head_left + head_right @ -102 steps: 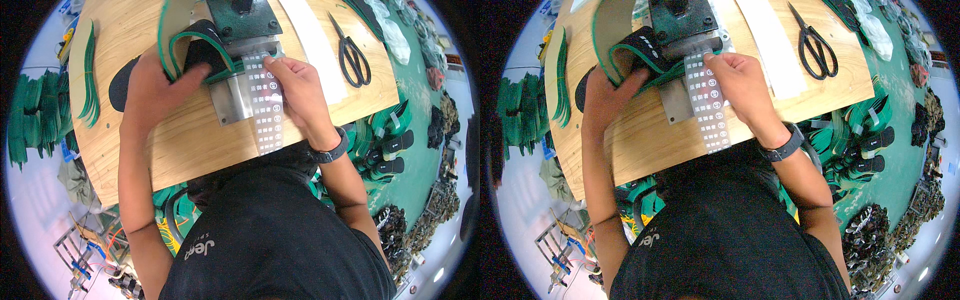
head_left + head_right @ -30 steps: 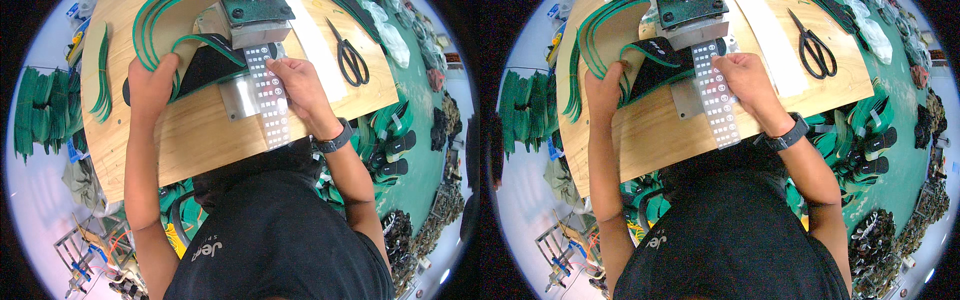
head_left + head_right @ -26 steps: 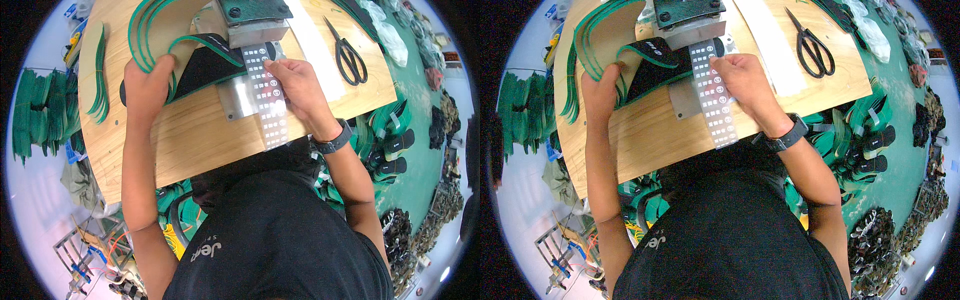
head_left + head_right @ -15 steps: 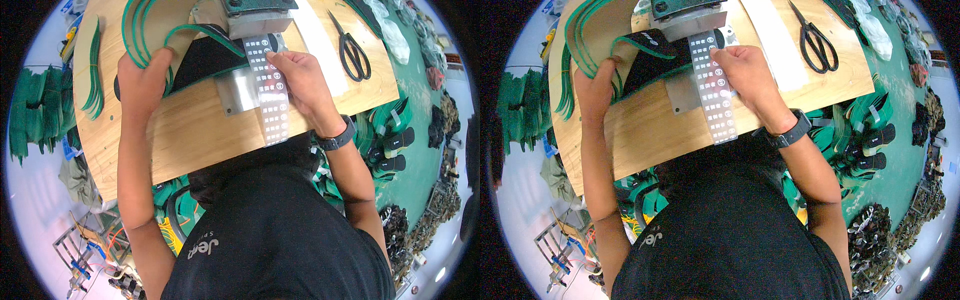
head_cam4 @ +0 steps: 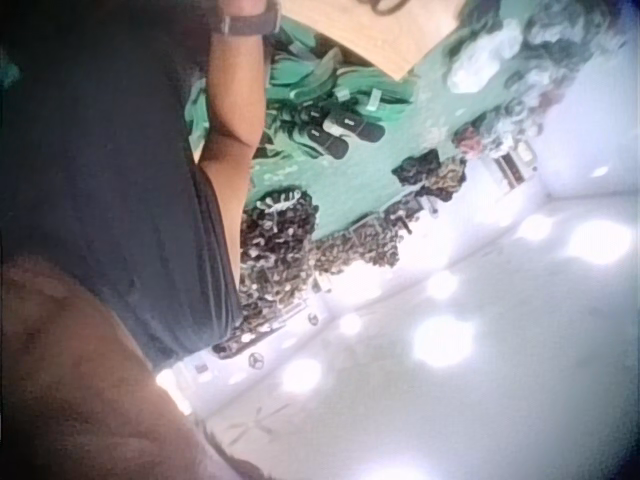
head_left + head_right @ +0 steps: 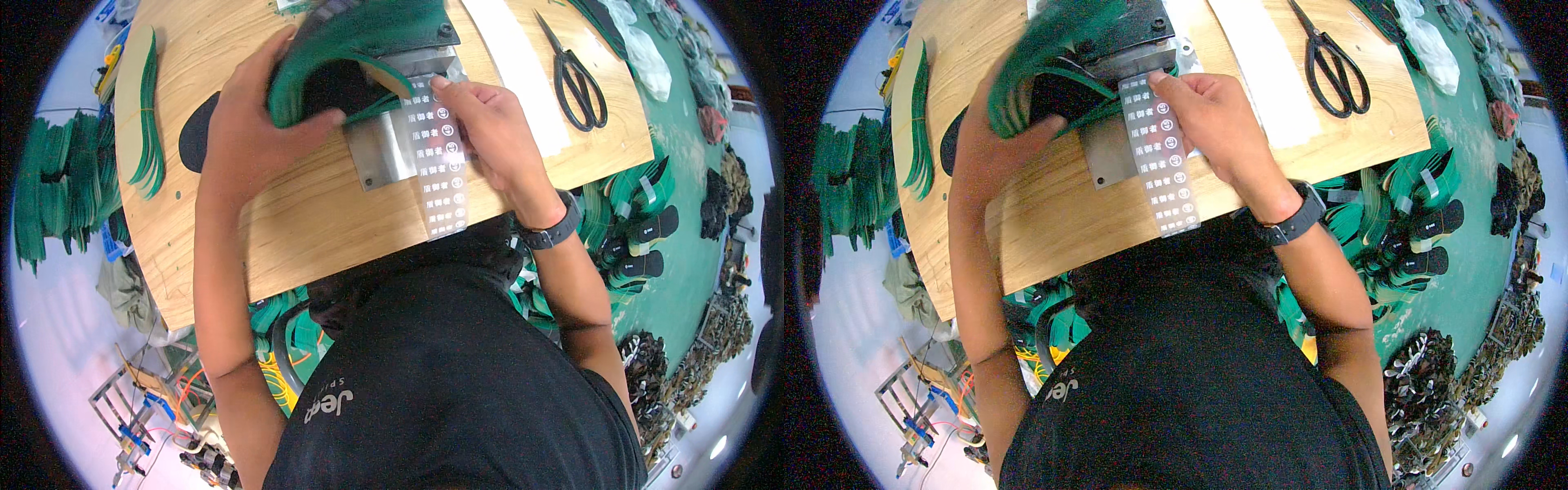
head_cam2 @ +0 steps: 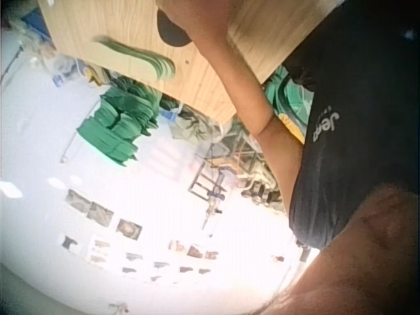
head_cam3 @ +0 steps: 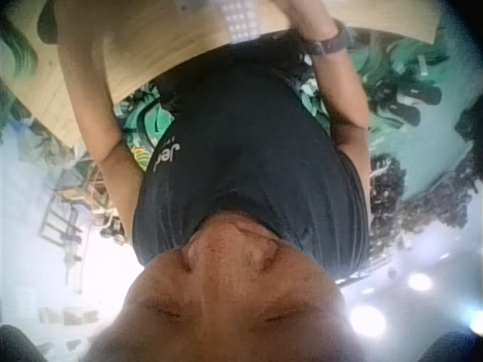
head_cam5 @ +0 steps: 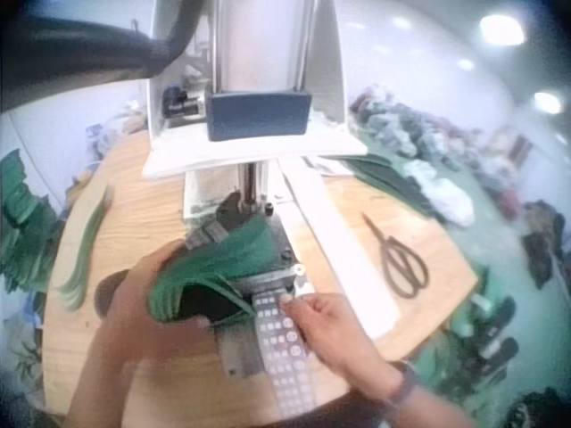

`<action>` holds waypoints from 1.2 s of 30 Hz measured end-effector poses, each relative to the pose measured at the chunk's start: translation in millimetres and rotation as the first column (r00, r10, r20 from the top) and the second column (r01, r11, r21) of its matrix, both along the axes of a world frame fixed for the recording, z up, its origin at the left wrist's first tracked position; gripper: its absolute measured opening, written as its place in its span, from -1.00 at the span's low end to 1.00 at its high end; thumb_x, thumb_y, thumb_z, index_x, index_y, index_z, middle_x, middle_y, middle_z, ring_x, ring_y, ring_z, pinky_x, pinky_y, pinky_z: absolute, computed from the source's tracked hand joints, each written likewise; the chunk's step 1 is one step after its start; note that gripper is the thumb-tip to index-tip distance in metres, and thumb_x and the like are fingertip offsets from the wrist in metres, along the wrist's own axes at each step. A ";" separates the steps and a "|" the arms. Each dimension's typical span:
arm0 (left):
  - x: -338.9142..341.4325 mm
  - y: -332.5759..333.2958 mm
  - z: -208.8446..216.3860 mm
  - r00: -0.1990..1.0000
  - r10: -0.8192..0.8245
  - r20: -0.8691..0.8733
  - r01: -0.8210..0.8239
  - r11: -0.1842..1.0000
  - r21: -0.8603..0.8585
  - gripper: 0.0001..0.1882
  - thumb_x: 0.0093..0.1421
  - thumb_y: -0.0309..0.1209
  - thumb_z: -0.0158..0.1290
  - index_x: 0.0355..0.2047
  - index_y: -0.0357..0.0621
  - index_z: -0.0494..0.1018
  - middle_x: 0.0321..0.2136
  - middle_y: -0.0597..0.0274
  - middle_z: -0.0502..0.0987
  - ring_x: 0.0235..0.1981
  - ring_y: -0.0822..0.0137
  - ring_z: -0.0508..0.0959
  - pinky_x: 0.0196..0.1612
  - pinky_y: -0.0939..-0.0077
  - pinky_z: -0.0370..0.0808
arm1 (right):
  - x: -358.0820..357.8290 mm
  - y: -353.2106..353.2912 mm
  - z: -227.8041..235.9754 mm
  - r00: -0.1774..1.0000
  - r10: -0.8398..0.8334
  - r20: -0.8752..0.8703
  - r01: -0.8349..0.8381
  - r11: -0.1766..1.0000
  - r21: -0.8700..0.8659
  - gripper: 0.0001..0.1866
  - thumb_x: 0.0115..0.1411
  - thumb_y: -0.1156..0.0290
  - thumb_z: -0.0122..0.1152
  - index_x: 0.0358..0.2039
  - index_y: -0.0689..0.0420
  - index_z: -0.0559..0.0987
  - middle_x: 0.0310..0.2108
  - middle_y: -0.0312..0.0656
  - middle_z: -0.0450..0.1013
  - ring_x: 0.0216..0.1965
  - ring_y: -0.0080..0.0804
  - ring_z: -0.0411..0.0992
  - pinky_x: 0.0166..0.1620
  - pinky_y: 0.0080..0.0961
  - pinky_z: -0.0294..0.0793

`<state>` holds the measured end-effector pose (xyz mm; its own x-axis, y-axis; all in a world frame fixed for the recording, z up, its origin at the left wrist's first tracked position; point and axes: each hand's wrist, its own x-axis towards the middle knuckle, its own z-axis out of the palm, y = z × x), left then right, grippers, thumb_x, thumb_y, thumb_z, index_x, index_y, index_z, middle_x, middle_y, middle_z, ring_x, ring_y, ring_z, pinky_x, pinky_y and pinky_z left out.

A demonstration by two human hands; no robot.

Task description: The person organizes stacks of green shoe insoles, cuts out small stickers from a sheet with scissors, and places them onto the top of the insole stacks.

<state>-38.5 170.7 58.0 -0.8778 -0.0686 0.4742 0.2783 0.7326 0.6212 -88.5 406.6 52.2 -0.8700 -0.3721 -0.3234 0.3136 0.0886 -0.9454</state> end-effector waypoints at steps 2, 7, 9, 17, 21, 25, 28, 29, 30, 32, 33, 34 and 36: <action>-1.1 3.2 1.1 0.999 -0.033 0.011 0.034 0.982 -0.185 -0.48 -0.17 -0.31 0.30 -0.16 -0.19 0.45 -0.17 0.02 0.51 -0.15 0.05 0.48 -0.10 0.26 0.40 | 1.7 0.0 0.3 1.000 -0.007 -0.015 0.007 1.000 -0.006 -0.68 0.23 0.29 0.10 -0.56 0.26 0.54 -0.67 -0.27 0.46 -0.71 -0.64 0.36 -0.65 -0.73 0.28; 6.0 5.3 5.7 0.990 -0.021 0.142 0.044 0.987 -0.157 -0.47 -0.20 -0.30 0.31 -0.17 -0.16 0.46 -0.19 -0.02 0.51 -0.17 -0.04 0.48 -0.13 0.23 0.42 | 4.9 11.6 -16.3 0.991 -0.010 -0.132 -0.003 0.995 -0.103 -0.74 0.22 0.35 0.11 -0.51 0.28 0.53 -0.60 -0.26 0.47 -0.60 -0.57 0.46 -0.60 -0.69 0.37; 7.3 3.7 5.8 0.994 0.007 0.108 0.010 0.988 -0.156 -0.53 -0.16 -0.31 0.29 -0.20 -0.16 0.47 -0.26 -0.03 0.54 -0.24 -0.06 0.50 -0.19 0.25 0.44 | 8.1 20.5 -13.1 0.984 -0.171 0.047 0.178 0.953 -0.246 -0.78 0.22 0.38 0.12 -0.45 0.29 0.52 -0.55 -0.23 0.48 -0.56 -0.54 0.48 -0.55 -0.65 0.44; 9.9 -6.9 14.2 0.943 0.207 0.261 -0.285 0.907 0.312 -0.80 0.00 -0.38 0.13 -0.40 -0.26 0.51 -0.55 0.30 0.51 -0.48 0.48 0.46 -0.34 0.56 0.40 | -4.8 13.6 -9.9 0.986 -0.077 0.148 0.111 0.964 -0.240 -0.79 0.18 0.41 0.16 -0.49 0.32 0.53 -0.55 -0.20 0.49 -0.59 -0.55 0.46 -0.52 -0.67 0.44; 6.9 -17.9 5.0 0.976 0.164 0.146 -0.215 0.845 0.490 -0.81 0.00 -0.41 0.12 -0.40 -0.29 0.52 -0.51 0.33 0.53 -0.45 0.50 0.46 -0.31 0.57 0.39 | -5.3 8.0 -5.4 0.990 -0.002 0.139 0.018 0.993 -0.118 -0.77 0.17 0.40 0.18 -0.49 0.34 0.55 -0.57 -0.18 0.50 -0.62 -0.56 0.44 -0.55 -0.66 0.44; 7.5 -16.4 4.4 0.979 0.161 0.127 -0.203 0.856 0.475 -0.79 0.00 -0.39 0.13 -0.39 -0.28 0.52 -0.48 0.30 0.53 -0.43 0.49 0.47 -0.28 0.58 0.39 | -5.3 5.2 -3.5 0.991 -0.004 0.131 0.012 0.998 -0.055 -0.75 0.16 0.38 0.19 -0.50 0.34 0.55 -0.60 -0.16 0.49 -0.65 -0.55 0.44 -0.59 -0.65 0.44; 9.6 -14.4 5.2 0.978 0.159 0.134 -0.203 0.867 0.455 -0.78 0.01 -0.38 0.14 -0.37 -0.28 0.51 -0.48 0.29 0.54 -0.42 0.49 0.47 -0.28 0.58 0.40 | -5.2 3.6 -5.5 0.991 -0.024 0.131 0.033 0.997 -0.064 -0.75 0.16 0.37 0.20 -0.51 0.33 0.54 -0.60 -0.16 0.49 -0.67 -0.54 0.43 -0.59 -0.66 0.45; 9.9 -15.0 6.3 0.975 0.168 0.148 -0.216 0.879 0.425 -0.78 0.01 -0.38 0.14 -0.37 -0.28 0.51 -0.48 0.29 0.54 -0.43 0.49 0.47 -0.28 0.58 0.40 | -5.1 3.2 -5.9 0.991 -0.031 0.131 0.040 0.997 -0.068 -0.75 0.16 0.37 0.20 -0.51 0.33 0.54 -0.60 -0.16 0.50 -0.67 -0.54 0.43 -0.59 -0.67 0.45; 10.0 -15.4 6.6 0.970 0.177 0.165 -0.229 0.889 0.395 -0.77 0.01 -0.37 0.14 -0.37 -0.28 0.51 -0.48 0.29 0.54 -0.43 0.49 0.47 -0.28 0.57 0.40 | -5.3 2.9 -5.8 0.991 -0.016 0.133 0.022 0.999 -0.046 -0.76 0.17 0.36 0.20 -0.49 0.32 0.54 -0.59 -0.19 0.49 -0.66 -0.58 0.43 -0.59 -0.70 0.44; 10.0 -13.9 7.8 0.960 0.213 0.180 -0.266 0.893 0.362 -0.77 0.02 -0.38 0.13 -0.36 -0.29 0.51 -0.49 0.29 0.53 -0.44 0.48 0.47 -0.30 0.57 0.40 | -6.3 2.2 -4.9 0.990 0.015 0.137 -0.015 1.000 -0.003 -0.77 0.19 0.35 0.21 -0.45 0.29 0.54 -0.58 -0.24 0.49 -0.64 -0.64 0.43 -0.60 -0.76 0.42; 10.4 -12.8 8.1 0.954 0.233 0.187 -0.286 0.894 0.345 -0.78 0.02 -0.38 0.13 -0.36 -0.29 0.51 -0.50 0.29 0.53 -0.45 0.48 0.47 -0.30 0.57 0.40 | -6.9 1.4 -7.0 0.992 0.025 0.124 -0.026 1.000 0.002 -0.77 0.19 0.35 0.20 -0.44 0.28 0.55 -0.58 -0.25 0.49 -0.65 -0.65 0.42 -0.60 -0.77 0.41; 10.5 -11.8 7.3 0.962 0.219 0.163 -0.265 0.890 0.371 -0.78 0.02 -0.38 0.13 -0.37 -0.28 0.51 -0.51 0.30 0.53 -0.45 0.48 0.47 -0.31 0.57 0.41 | -7.9 0.5 -10.2 0.993 0.036 0.110 -0.037 0.999 0.007 -0.78 0.20 0.35 0.20 -0.44 0.28 0.55 -0.59 -0.26 0.49 -0.66 -0.66 0.41 -0.60 -0.78 0.40; 10.2 -11.2 5.6 0.975 0.193 0.112 -0.222 0.881 0.418 -0.80 0.03 -0.39 0.13 -0.39 -0.28 0.51 -0.52 0.31 0.53 -0.46 0.49 0.46 -0.32 0.57 0.41 | -7.6 -1.3 -8.7 0.993 0.044 0.109 -0.046 0.999 0.016 -0.78 0.20 0.35 0.18 -0.44 0.27 0.55 -0.58 -0.26 0.49 -0.67 -0.67 0.40 -0.60 -0.80 0.39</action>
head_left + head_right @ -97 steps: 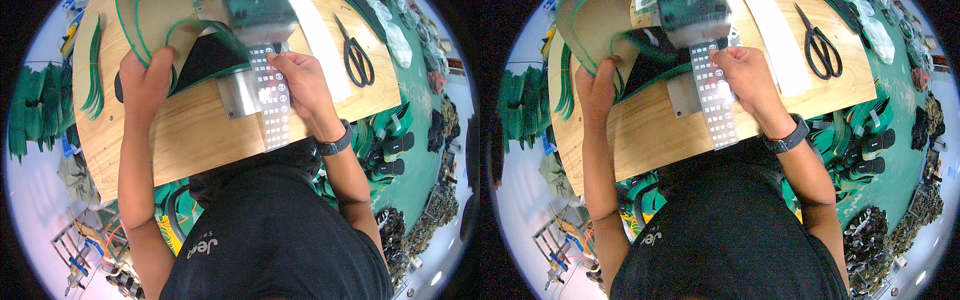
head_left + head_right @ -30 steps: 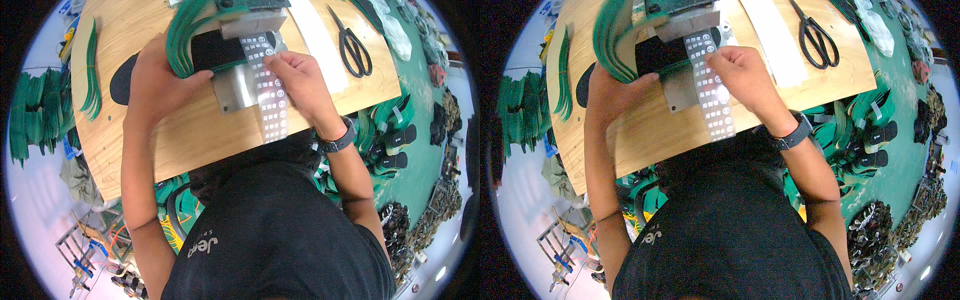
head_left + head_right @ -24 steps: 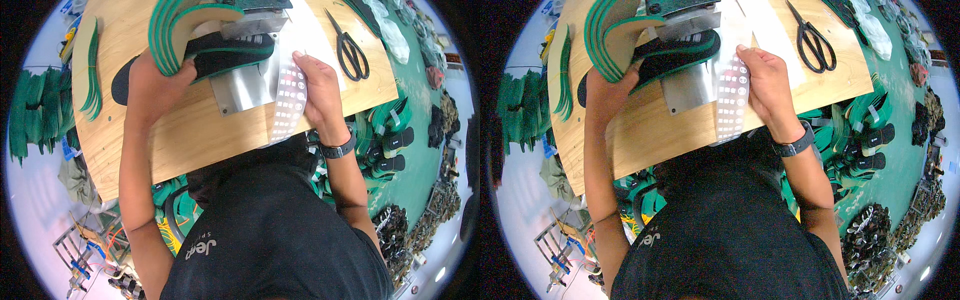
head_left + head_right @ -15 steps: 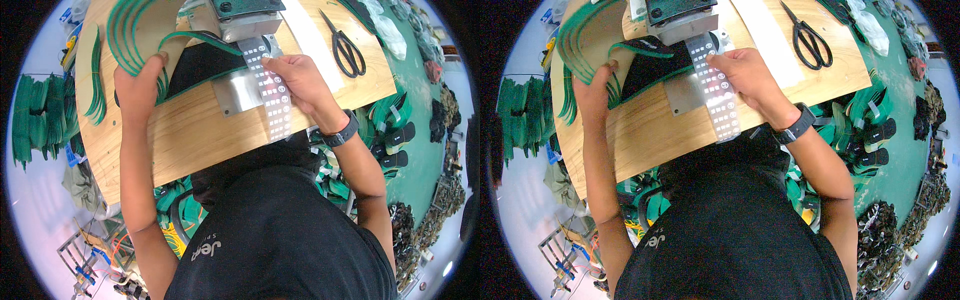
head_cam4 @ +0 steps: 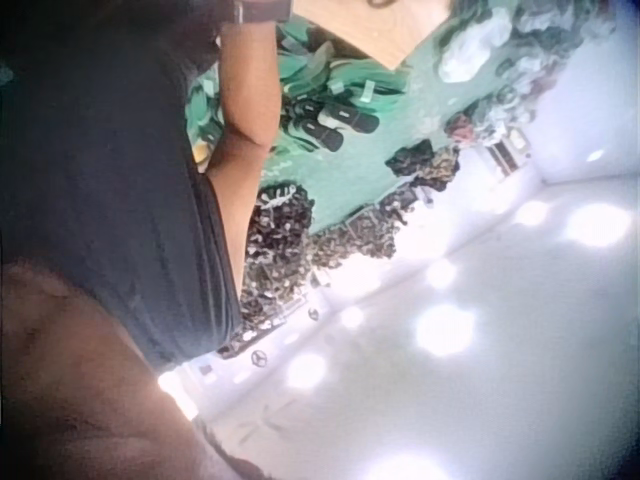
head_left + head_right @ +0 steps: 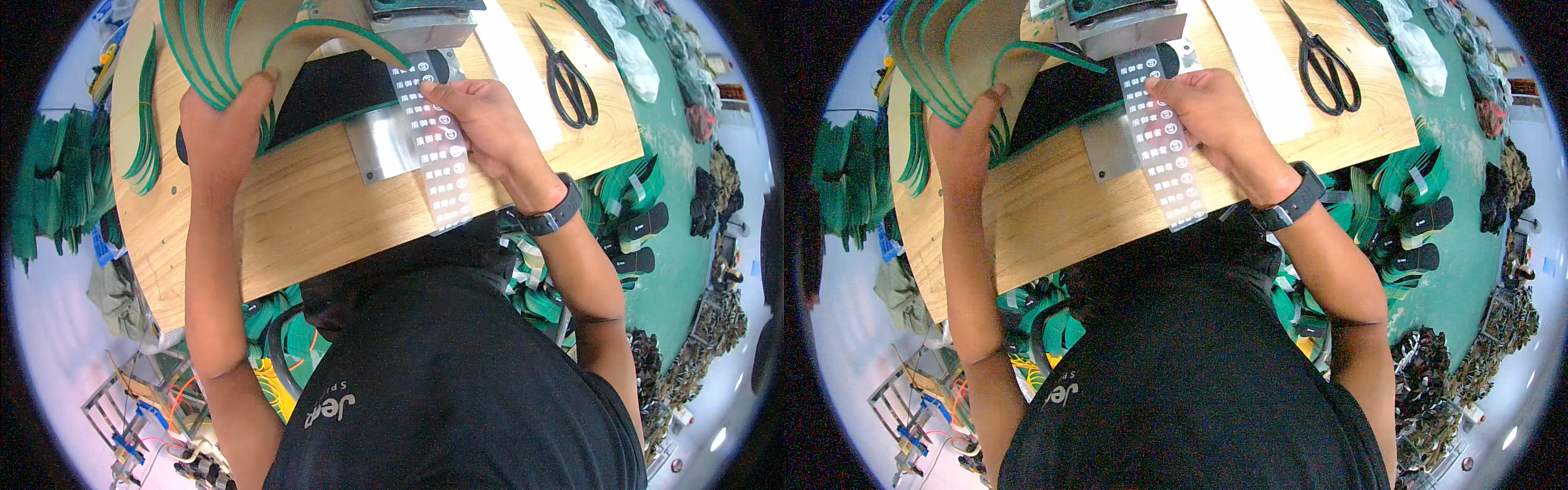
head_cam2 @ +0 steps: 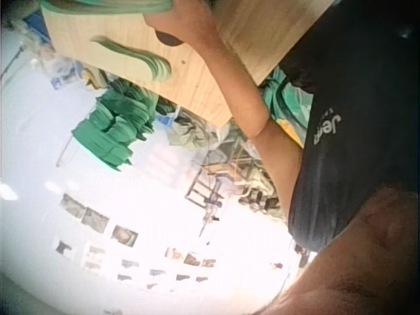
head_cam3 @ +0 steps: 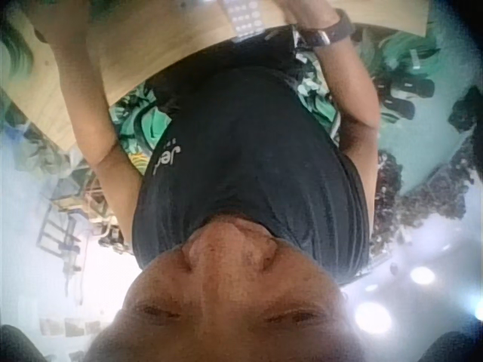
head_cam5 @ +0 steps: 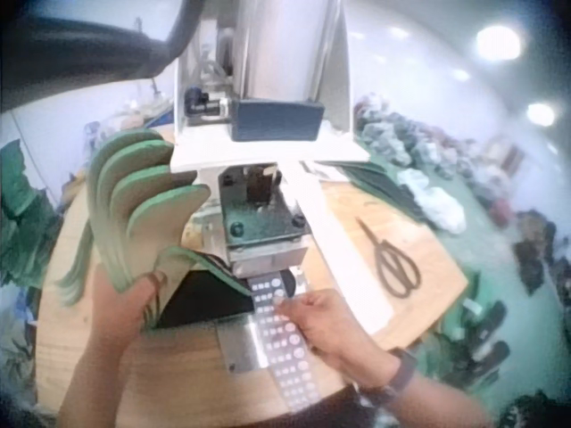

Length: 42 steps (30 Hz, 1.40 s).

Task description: The person organizes stacks of green shoe insoles, cuts out small stickers from a sheet with scissors, and places them onto the top of the insole stacks.

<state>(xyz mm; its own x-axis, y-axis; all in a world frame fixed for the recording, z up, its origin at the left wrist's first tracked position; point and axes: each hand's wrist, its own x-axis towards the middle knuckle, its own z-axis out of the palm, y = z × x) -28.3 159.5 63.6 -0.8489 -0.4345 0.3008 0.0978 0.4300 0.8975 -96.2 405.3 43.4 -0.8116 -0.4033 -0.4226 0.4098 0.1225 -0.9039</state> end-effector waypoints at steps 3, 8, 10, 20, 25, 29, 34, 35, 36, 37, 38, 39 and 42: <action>-0.4 -1.1 -0.6 1.000 -0.022 -0.016 0.022 0.999 -0.035 -0.82 0.03 -0.40 0.13 -0.43 -0.28 0.51 -0.56 0.33 0.50 -0.49 0.52 0.44 -0.36 0.59 0.39 | 1.6 -2.2 9.1 1.000 -0.001 0.024 0.001 1.000 0.015 -0.78 0.21 0.34 0.18 -0.44 0.27 0.55 -0.58 -0.27 0.49 -0.67 -0.68 0.39 -0.61 -0.80 0.37; 0.5 0.2 -0.5 1.000 -0.002 0.028 0.004 0.999 -0.040 -0.83 0.04 -0.39 0.12 -0.46 -0.28 0.50 -0.61 0.35 0.47 -0.54 0.57 0.40 -0.43 0.63 0.34 | 0.3 -4.9 2.8 0.998 -0.057 0.031 0.056 0.998 0.035 -0.74 0.21 0.30 0.18 -0.46 0.25 0.55 -0.61 -0.29 0.48 -0.66 -0.70 0.39 -0.66 -0.81 0.27; 2.0 1.4 -1.3 0.999 0.015 0.045 -0.012 0.998 -0.059 -0.82 0.05 -0.38 0.12 -0.46 -0.28 0.50 -0.62 0.36 0.46 -0.55 0.57 0.39 -0.43 0.63 0.34 | 2.3 -6.7 1.7 0.996 -0.081 0.025 0.081 0.997 -0.002 -0.72 0.19 0.27 0.19 -0.50 0.26 0.55 -0.63 -0.22 0.49 -0.70 -0.62 0.41 -0.69 -0.75 0.25; -3.1 11.3 -1.8 0.957 -0.278 0.085 0.281 0.814 -0.508 -0.46 -0.19 -0.31 0.30 -0.17 -0.26 0.45 -0.33 -0.04 0.51 -0.25 -0.06 0.49 -0.15 0.26 0.42 | 12.0 2.0 3.6 0.992 -0.088 -0.085 0.090 0.996 0.022 -0.70 0.21 0.29 0.10 -0.55 0.23 0.56 -0.68 -0.28 0.46 -0.70 -0.68 0.34 -0.63 -0.75 0.24; -1.7 15.0 3.1 0.964 -0.216 0.155 0.266 0.799 -0.539 -0.55 -0.15 -0.33 0.26 -0.23 -0.25 0.46 -0.41 -0.04 0.52 -0.32 -0.07 0.51 -0.23 0.23 0.44 | 11.1 11.4 -9.6 0.983 -0.034 -0.181 0.031 0.999 -0.020 -0.78 0.21 0.37 0.09 -0.46 0.26 0.54 -0.57 -0.28 0.47 -0.61 -0.64 0.38 -0.53 -0.72 0.36; 0.7 7.9 -2.3 0.964 -0.116 0.240 0.222 0.849 -0.480 -0.66 -0.07 -0.33 0.20 -0.31 -0.28 0.48 -0.54 0.04 0.53 -0.48 0.07 0.54 -0.34 0.31 0.46 | 12.5 24.1 -0.8 0.967 -0.256 0.010 0.250 0.933 -0.260 -0.81 0.21 0.41 0.10 -0.44 0.29 0.52 -0.53 -0.22 0.49 -0.56 -0.55 0.45 -0.54 -0.68 0.42; 1.6 2.7 6.2 0.992 0.001 0.125 0.020 0.986 -0.163 -0.77 -0.04 -0.40 0.15 -0.38 -0.30 0.51 -0.53 0.24 0.55 -0.49 0.46 0.49 -0.35 0.51 0.43 | 6.9 13.0 6.9 0.981 -0.182 0.070 0.194 0.951 -0.240 -0.80 0.20 0.42 0.11 -0.46 0.30 0.52 -0.57 -0.20 0.49 -0.61 -0.55 0.46 -0.60 -0.72 0.37; -0.4 -0.6 3.0 0.999 0.002 0.054 0.003 0.995 -0.103 -0.77 -0.04 -0.41 0.15 -0.39 -0.30 0.52 -0.52 0.26 0.55 -0.49 0.46 0.49 -0.35 0.52 0.43 | 3.2 10.1 0.0 0.993 -0.112 0.042 0.118 0.972 -0.204 -0.78 0.21 0.41 0.11 -0.50 0.29 0.53 -0.62 -0.21 0.48 -0.66 -0.58 0.41 -0.64 -0.75 0.30; -0.2 -4.0 0.4 1.000 0.015 -0.013 -0.016 0.999 -0.037 -0.78 -0.04 -0.41 0.15 -0.39 -0.30 0.52 -0.51 0.28 0.55 -0.48 0.47 0.50 -0.34 0.54 0.43 | 2.4 5.3 -4.2 0.996 -0.079 0.045 0.085 0.984 -0.159 -0.76 0.20 0.39 0.11 -0.51 0.29 0.54 -0.63 -0.20 0.48 -0.69 -0.60 0.39 -0.67 -0.74 0.24; 1.7 -7.0 -0.2 0.999 0.043 0.003 -0.043 0.998 -0.046 -0.79 -0.05 -0.42 0.16 -0.40 -0.29 0.53 -0.49 0.31 0.55 -0.46 0.49 0.50 -0.31 0.59 0.41 | 3.4 5.0 -1.1 0.999 -0.022 0.042 0.027 0.991 -0.130 -0.78 0.22 0.39 0.12 -0.48 0.29 0.53 -0.60 -0.23 0.49 -0.65 -0.62 0.42 -0.64 -0.76 0.32; 1.6 -9.1 -0.7 0.999 0.034 0.011 -0.034 0.999 -0.005 -0.79 -0.04 -0.41 0.17 -0.40 -0.29 0.53 -0.49 0.31 0.55 -0.46 0.49 0.50 -0.31 0.59 0.41 | 5.1 4.8 2.4 0.999 0.035 0.040 -0.031 0.994 -0.101 -0.79 0.23 0.39 0.13 -0.44 0.29 0.52 -0.56 -0.25 0.49 -0.62 -0.64 0.45 -0.60 -0.78 0.39; 1.4 -11.5 -1.2 0.999 0.029 0.017 -0.029 0.999 0.035 -0.79 -0.04 -0.41 0.17 -0.40 -0.28 0.53 -0.49 0.31 0.55 -0.45 0.49 0.50 -0.31 0.59 0.41 | 5.6 4.5 2.1 0.998 0.024 0.052 -0.019 0.995 -0.098 -0.79 0.23 0.39 0.13 -0.45 0.28 0.52 -0.56 -0.26 0.49 -0.63 -0.64 0.44 -0.62 -0.79 0.37; 1.2 -12.2 -0.7 1.000 0.027 0.016 -0.028 0.997 0.072 -0.78 -0.04 -0.39 0.18 -0.41 -0.28 0.53 -0.50 0.31 0.54 -0.45 0.50 0.50 -0.32 0.59 0.41 | 5.9 3.9 0.5 0.997 -0.007 0.076 0.013 0.997 -0.082 -0.80 0.23 0.39 0.13 -0.45 0.26 0.51 -0.57 -0.26 0.48 -0.65 -0.65 0.44 -0.67 -0.81 0.32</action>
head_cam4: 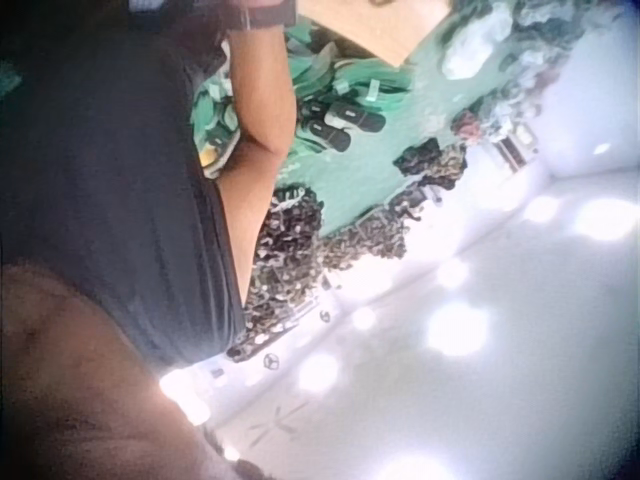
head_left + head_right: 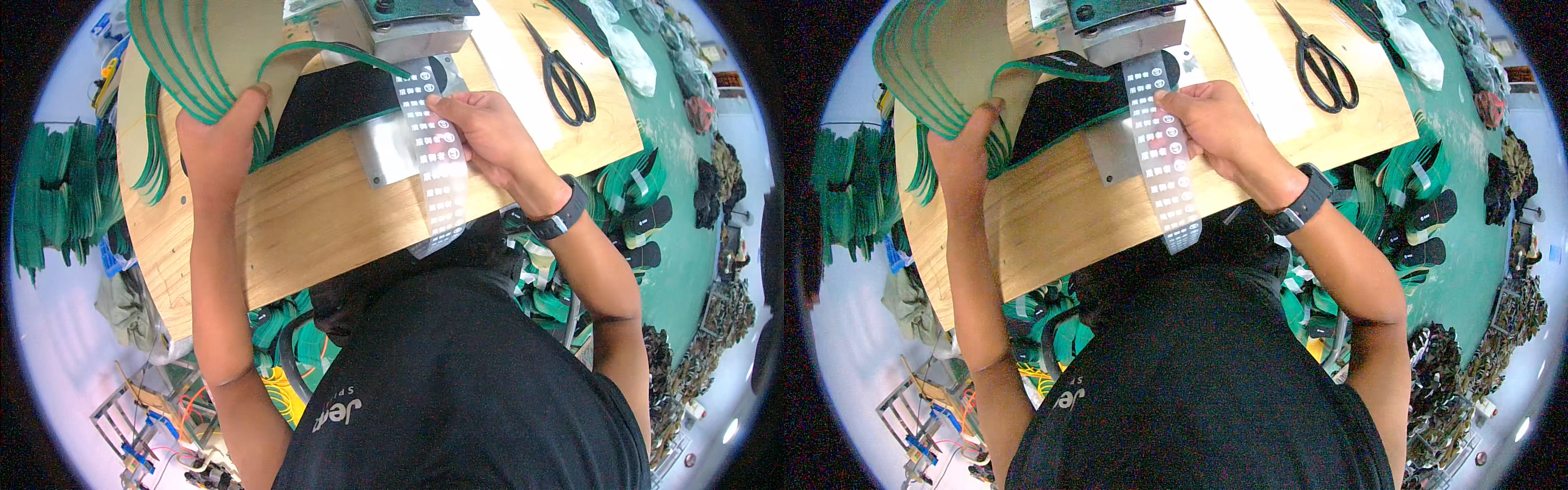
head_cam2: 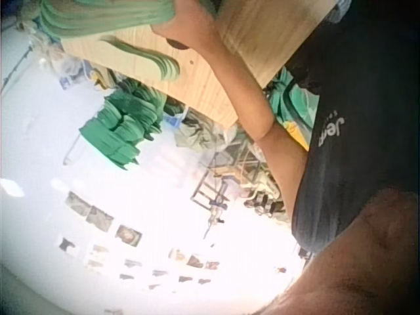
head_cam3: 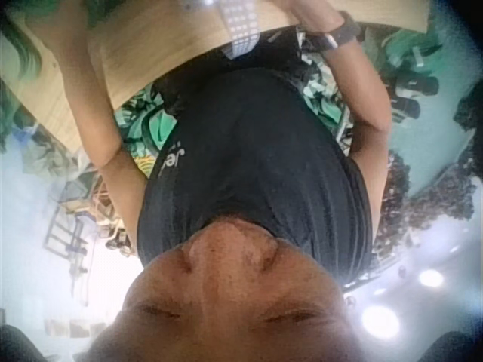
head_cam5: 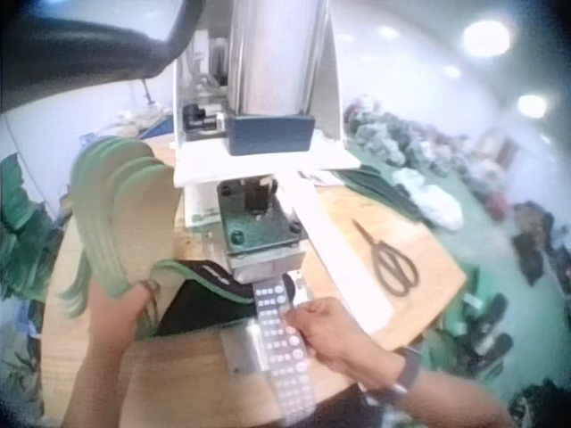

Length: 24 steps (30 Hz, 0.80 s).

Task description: The person organizes stacks of green shoe insoles, cuts out small stickers from a sheet with scissors, and places them onto the top of the insole stacks.

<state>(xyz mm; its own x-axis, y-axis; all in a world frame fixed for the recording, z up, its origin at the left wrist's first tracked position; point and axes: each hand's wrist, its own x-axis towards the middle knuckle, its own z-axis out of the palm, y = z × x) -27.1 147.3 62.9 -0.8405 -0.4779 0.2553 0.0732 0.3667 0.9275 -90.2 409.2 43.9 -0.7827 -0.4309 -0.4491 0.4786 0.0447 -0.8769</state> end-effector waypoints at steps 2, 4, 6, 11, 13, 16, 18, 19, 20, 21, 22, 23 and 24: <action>0.4 0.9 1.3 1.000 0.004 0.007 -0.004 1.000 -0.011 -0.78 -0.04 -0.38 0.18 -0.41 -0.28 0.53 -0.50 0.31 0.54 -0.46 0.50 0.49 -0.32 0.59 0.41 | 0.0 -1.6 0.2 1.000 -0.016 0.004 0.016 1.000 0.021 -0.80 0.23 0.39 0.14 -0.45 0.26 0.51 -0.57 -0.26 0.48 -0.65 -0.64 0.44 -0.68 -0.81 0.31; 1.4 1.2 1.3 1.000 0.011 0.028 -0.010 1.000 -0.029 -0.77 -0.04 -0.38 0.18 -0.41 -0.29 0.53 -0.51 0.31 0.54 -0.46 0.50 0.49 -0.32 0.59 0.41 | 1.5 -3.4 0.9 0.999 -0.033 0.003 0.033 0.999 0.033 -0.80 0.23 0.38 0.13 -0.45 0.26 0.51 -0.57 -0.26 0.48 -0.64 -0.63 0.45 -0.67 -0.81 0.34; 1.9 1.7 0.8 1.000 0.012 0.015 -0.011 0.999 -0.043 -0.77 -0.03 -0.38 0.18 -0.41 -0.29 0.53 -0.51 0.31 0.54 -0.47 0.50 0.48 -0.32 0.59 0.41 | 0.8 -3.8 0.9 1.000 -0.022 0.001 0.022 0.999 0.035 -0.79 0.23 0.38 0.13 -0.44 0.27 0.51 -0.56 -0.25 0.48 -0.63 -0.62 0.46 -0.65 -0.80 0.37; 4.0 5.3 3.9 0.999 0.028 0.029 -0.025 0.994 -0.109 -0.77 -0.02 -0.38 0.17 -0.39 -0.30 0.52 -0.51 0.30 0.54 -0.46 0.50 0.48 -0.31 0.59 0.41 | -1.9 -1.9 -0.4 1.000 0.001 0.003 -0.001 0.999 0.043 -0.79 0.24 0.37 0.13 -0.43 0.28 0.50 -0.54 -0.22 0.48 -0.63 -0.60 0.47 -0.61 -0.77 0.43; 6.4 8.0 2.4 0.998 0.047 0.044 -0.042 0.992 -0.121 -0.77 -0.03 -0.38 0.17 -0.39 -0.30 0.52 -0.51 0.30 0.55 -0.46 0.51 0.48 -0.31 0.59 0.41 | -2.2 -3.2 0.1 1.000 0.000 0.016 -0.001 0.999 0.036 -0.78 0.24 0.37 0.13 -0.43 0.28 0.50 -0.53 -0.22 0.49 -0.63 -0.60 0.46 -0.60 -0.77 0.43; 6.6 11.0 0.0 0.995 0.094 0.043 -0.085 0.981 -0.172 -0.76 -0.03 -0.39 0.18 -0.37 -0.29 0.52 -0.52 0.29 0.54 -0.46 0.51 0.48 -0.32 0.59 0.41 | -0.3 -4.9 2.6 1.000 -0.006 0.016 0.005 0.999 0.054 -0.78 0.24 0.37 0.13 -0.42 0.29 0.51 -0.53 -0.22 0.49 -0.63 -0.59 0.46 -0.59 -0.76 0.44; 5.3 13.7 -0.4 0.998 0.060 0.022 -0.056 0.990 -0.131 -0.75 -0.02 -0.37 0.19 -0.37 -0.29 0.52 -0.52 0.29 0.55 -0.46 0.52 0.47 -0.33 0.60 0.42 | 1.8 -6.6 1.5 1.000 -0.024 -0.014 0.025 0.998 0.055 -0.75 0.24 0.33 0.12 -0.47 0.27 0.52 -0.58 -0.23 0.48 -0.66 -0.60 0.44 -0.62 -0.75 0.39; 5.1 14.8 -0.2 0.999 0.043 0.011 -0.041 0.993 -0.112 -0.74 -0.02 -0.36 0.20 -0.37 -0.29 0.52 -0.52 0.29 0.55 -0.46 0.52 0.47 -0.33 0.60 0.42 | 3.2 -7.9 -0.5 0.998 -0.040 -0.042 0.042 0.998 0.044 -0.72 0.24 0.30 0.11 -0.51 0.24 0.53 -0.63 -0.24 0.47 -0.69 -0.61 0.42 -0.65 -0.74 0.32; 5.0 14.9 -0.1 0.994 -0.020 0.109 0.035 0.991 -0.133 -0.70 -0.04 -0.36 0.21 -0.33 -0.29 0.51 -0.50 0.25 0.55 -0.44 0.46 0.49 -0.31 0.55 0.43 | 4.6 -7.8 -1.7 0.996 -0.057 -0.069 0.059 0.998 0.033 -0.69 0.23 0.27 0.10 -0.55 0.22 0.54 -0.68 -0.25 0.47 -0.71 -0.61 0.40 -0.68 -0.73 0.26; 5.1 13.7 1.4 0.976 -0.077 0.205 0.109 0.983 -0.149 -0.66 -0.06 -0.35 0.23 -0.30 -0.29 0.50 -0.48 0.21 0.55 -0.42 0.41 0.50 -0.28 0.51 0.44 | 5.7 -7.6 0.5 0.995 -0.053 -0.079 0.057 0.998 0.040 -0.69 0.23 0.28 0.10 -0.55 0.22 0.54 -0.68 -0.26 0.47 -0.71 -0.62 0.39 -0.67 -0.73 0.26; 5.0 13.5 2.5 0.945 -0.131 0.299 0.184 0.970 -0.158 -0.61 -0.09 -0.34 0.25 -0.26 -0.30 0.49 -0.46 0.16 0.55 -0.39 0.35 0.52 -0.26 0.47 0.44 | 7.1 -7.1 4.2 0.995 -0.050 -0.088 0.055 0.997 0.046 -0.69 0.23 0.28 0.10 -0.55 0.23 0.54 -0.68 -0.26 0.46 -0.72 -0.62 0.38 -0.67 -0.73 0.26; 3.3 14.4 2.5 0.957 -0.182 0.227 0.250 0.913 -0.323 -0.53 -0.12 -0.33 0.26 -0.20 -0.29 0.46 -0.42 0.11 0.53 -0.36 0.25 0.51 -0.22 0.42 0.44 | 8.1 -6.3 6.2 0.994 -0.048 -0.098 0.054 0.997 0.052 -0.69 0.23 0.29 0.09 -0.55 0.23 0.54 -0.68 -0.26 0.46 -0.72 -0.62 0.37 -0.66 -0.73 0.27; -0.3 15.9 2.0 0.955 -0.247 0.161 0.295 0.823 -0.485 -0.45 -0.15 -0.32 0.28 -0.13 -0.28 0.43 -0.39 0.06 0.52 -0.32 0.16 0.51 -0.19 0.36 0.43 | 8.9 -5.4 4.9 0.992 -0.051 -0.118 0.056 0.998 0.041 -0.70 0.23 0.30 0.09 -0.55 0.24 0.54 -0.68 -0.26 0.46 -0.72 -0.63 0.37 -0.66 -0.72 0.26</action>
